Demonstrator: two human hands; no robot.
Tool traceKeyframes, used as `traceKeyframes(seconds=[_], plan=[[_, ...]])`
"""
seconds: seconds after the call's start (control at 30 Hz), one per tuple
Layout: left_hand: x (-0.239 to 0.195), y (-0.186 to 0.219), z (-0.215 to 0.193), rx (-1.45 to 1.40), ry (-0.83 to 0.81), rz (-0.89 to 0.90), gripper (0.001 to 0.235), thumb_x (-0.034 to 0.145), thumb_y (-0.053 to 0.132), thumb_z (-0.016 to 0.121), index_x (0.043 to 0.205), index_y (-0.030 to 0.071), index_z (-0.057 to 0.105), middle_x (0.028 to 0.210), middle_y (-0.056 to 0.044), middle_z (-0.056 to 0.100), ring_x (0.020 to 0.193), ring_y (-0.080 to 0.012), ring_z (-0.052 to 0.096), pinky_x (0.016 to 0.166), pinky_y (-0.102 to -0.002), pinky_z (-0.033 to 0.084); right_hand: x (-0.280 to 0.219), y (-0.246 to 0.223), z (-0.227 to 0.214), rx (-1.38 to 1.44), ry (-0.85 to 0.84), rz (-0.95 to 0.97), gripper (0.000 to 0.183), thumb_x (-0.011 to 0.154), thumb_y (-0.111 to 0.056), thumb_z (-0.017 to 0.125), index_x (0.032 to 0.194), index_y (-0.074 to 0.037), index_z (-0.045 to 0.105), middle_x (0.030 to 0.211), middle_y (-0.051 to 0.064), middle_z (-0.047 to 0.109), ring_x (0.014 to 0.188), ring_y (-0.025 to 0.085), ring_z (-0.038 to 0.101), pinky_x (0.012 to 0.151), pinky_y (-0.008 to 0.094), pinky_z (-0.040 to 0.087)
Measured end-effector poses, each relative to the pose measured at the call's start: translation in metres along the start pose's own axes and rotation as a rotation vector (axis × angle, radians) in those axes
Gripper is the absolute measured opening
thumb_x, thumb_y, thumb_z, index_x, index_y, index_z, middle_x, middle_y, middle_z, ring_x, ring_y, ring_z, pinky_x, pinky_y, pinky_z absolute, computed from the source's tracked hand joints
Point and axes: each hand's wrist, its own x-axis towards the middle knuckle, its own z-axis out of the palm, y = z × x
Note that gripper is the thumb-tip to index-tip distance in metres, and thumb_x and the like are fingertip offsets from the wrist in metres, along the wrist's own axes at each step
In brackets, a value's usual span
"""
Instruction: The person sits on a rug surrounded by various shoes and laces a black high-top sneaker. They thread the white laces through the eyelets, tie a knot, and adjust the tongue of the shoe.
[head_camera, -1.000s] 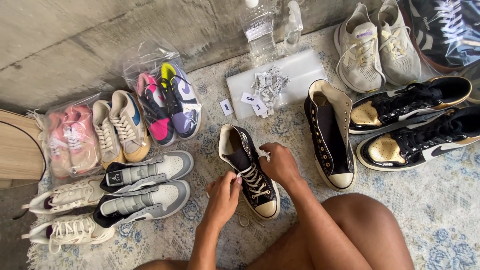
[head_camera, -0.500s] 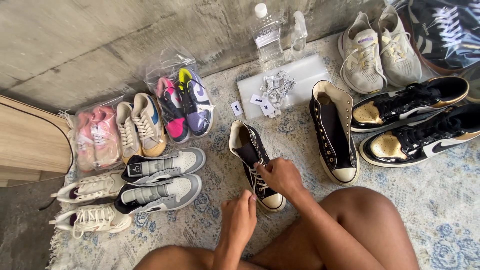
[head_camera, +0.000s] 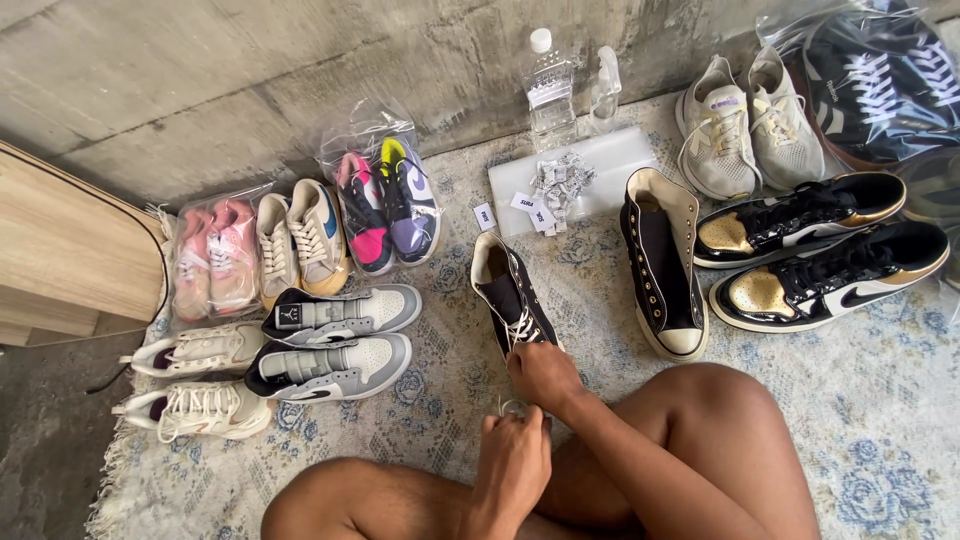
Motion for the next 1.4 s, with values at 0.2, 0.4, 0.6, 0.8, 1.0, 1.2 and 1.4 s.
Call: traceKeyframes(seconds=[0.2,0.4,0.6,0.8,1.0,1.2,1.4], plan=[[-0.02,0.007,-0.013,-0.09,0.007,0.138,0.013,0.101,0.013,0.057,0.092,0.006,0.062,0.066,-0.01,0.069,0.058,-0.0253,0.062,0.078,-0.039,0.041,-0.007,-0.004,-0.008,0.056,-0.001,-0.025,0.03,0.096,-0.021,0.053,0.08,-0.005,0.073,0.067,0.01,0.072,0.048,0.024,0.06,0.059,0.039,0.055],[-0.038,0.0,-0.034,-0.277,0.02,0.202,0.015,0.102,0.013,0.054,0.092,0.007,0.063,0.064,-0.006,0.067,0.058,-0.0213,0.063,0.077,-0.035,0.046,-0.002,-0.005,-0.038,1.6,-0.333,0.387,0.031,0.11,-0.015,0.036,0.092,0.0,0.056,0.085,0.023,0.068,0.078,0.035,0.072,0.082,0.052,0.065],[-0.056,-0.027,-0.054,-0.357,0.086,0.236,0.017,0.103,0.018,0.055,0.088,0.013,0.06,0.062,0.0,0.065,0.051,-0.0176,0.06,0.078,-0.034,0.052,-0.004,0.007,-0.051,1.394,-0.159,0.456,0.038,0.107,-0.032,0.046,0.092,-0.002,0.065,0.057,0.0,0.042,0.044,0.011,0.03,0.042,0.028,0.025],[-0.068,-0.058,-0.093,-0.41,0.033,0.054,0.017,0.099,0.02,0.064,0.085,0.013,0.071,0.05,0.004,0.06,0.037,-0.0082,0.047,0.042,-0.022,0.043,-0.003,0.008,-0.045,1.166,-0.247,0.438,0.061,0.096,-0.013,0.056,0.153,-0.01,0.035,0.082,0.012,0.056,0.052,0.017,0.049,0.045,0.029,0.041],[-0.072,-0.085,-0.121,-0.44,0.135,0.128,0.01,0.084,0.007,0.073,0.078,0.012,0.067,0.067,-0.003,0.074,0.05,-0.011,0.059,0.042,-0.025,0.05,-0.005,0.003,-0.035,1.146,-0.187,0.495,0.063,0.094,-0.009,0.06,0.151,-0.009,0.033,0.076,0.008,0.049,0.05,0.011,0.035,0.042,0.026,0.023],[-0.062,-0.105,-0.134,-0.355,-0.091,-0.068,0.01,0.08,0.003,0.074,0.072,0.01,0.073,0.067,-0.003,0.076,0.047,-0.0072,0.059,0.039,-0.018,0.044,0.003,0.013,-0.035,1.235,0.022,0.477,0.041,0.094,-0.007,0.059,0.134,-0.003,0.048,0.072,0.008,0.051,0.048,0.011,0.036,0.042,0.027,0.026],[-0.02,-0.137,-0.117,0.314,0.29,-0.327,0.006,0.087,0.015,0.073,0.091,0.014,0.067,0.078,0.0,0.062,0.073,-0.0178,0.06,0.082,-0.04,0.043,0.011,0.036,-0.033,1.512,0.114,0.362,0.03,0.101,-0.01,0.048,0.131,-0.006,0.052,0.074,0.006,0.055,0.054,0.011,0.04,0.05,0.026,0.038]])
